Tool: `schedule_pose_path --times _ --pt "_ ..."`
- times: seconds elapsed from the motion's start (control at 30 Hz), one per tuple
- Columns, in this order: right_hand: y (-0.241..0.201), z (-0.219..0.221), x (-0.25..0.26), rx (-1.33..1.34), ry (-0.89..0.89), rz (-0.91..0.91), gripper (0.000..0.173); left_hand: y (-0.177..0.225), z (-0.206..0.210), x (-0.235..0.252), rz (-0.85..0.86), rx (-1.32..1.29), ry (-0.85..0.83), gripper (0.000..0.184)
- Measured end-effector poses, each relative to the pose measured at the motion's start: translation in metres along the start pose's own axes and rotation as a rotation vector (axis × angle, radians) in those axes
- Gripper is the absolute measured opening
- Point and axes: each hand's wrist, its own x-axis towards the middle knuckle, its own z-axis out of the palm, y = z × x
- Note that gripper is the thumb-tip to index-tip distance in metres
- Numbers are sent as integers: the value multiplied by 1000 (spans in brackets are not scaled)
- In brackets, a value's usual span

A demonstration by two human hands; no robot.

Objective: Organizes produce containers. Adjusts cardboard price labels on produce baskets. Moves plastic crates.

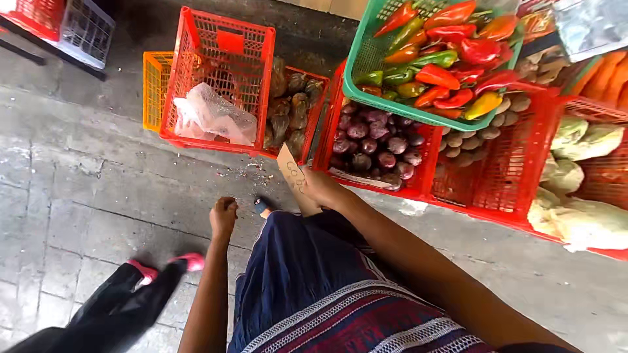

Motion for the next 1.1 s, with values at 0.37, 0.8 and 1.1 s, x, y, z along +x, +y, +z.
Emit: schedule_pose_path --times 0.37,0.8,1.1 --pt "14 -24 217 425 348 456 51 0 1 49 -60 -174 49 24" --pt "39 -5 297 166 198 632 50 1 29 46 -281 -194 -18 22" --pt "27 -50 293 400 172 605 61 86 -16 68 50 -306 165 17"
